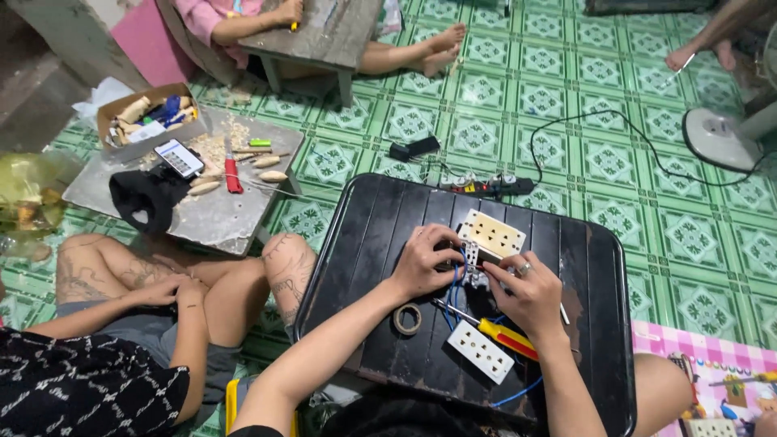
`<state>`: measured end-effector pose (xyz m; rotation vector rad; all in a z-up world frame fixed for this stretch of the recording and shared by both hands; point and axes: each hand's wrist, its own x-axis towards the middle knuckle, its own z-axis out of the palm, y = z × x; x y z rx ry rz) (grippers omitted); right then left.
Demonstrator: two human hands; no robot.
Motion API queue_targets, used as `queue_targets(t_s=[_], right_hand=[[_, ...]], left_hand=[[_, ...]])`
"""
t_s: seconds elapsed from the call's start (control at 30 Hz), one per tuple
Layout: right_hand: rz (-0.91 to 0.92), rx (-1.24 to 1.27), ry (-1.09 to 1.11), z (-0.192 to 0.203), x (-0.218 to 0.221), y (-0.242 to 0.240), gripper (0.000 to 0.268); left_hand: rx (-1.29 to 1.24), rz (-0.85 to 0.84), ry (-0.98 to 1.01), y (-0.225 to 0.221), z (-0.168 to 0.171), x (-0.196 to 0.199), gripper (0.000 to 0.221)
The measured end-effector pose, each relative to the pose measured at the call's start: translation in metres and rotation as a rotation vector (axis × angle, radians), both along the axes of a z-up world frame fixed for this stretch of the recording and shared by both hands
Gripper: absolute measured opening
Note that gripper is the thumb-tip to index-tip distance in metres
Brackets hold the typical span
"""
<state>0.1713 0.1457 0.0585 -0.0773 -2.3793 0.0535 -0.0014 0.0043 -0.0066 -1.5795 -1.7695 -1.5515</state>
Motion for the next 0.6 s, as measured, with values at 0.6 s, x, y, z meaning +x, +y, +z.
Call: queue_targets(t_s=[0.6], right_hand=[[-0.048, -0.061, -0.095, -0.0038, 0.0026, -0.0051, 0.01]], left_hand=[[-0.035, 0.017, 0.022, -0.0028, 0.0043, 0.0048, 0.01]])
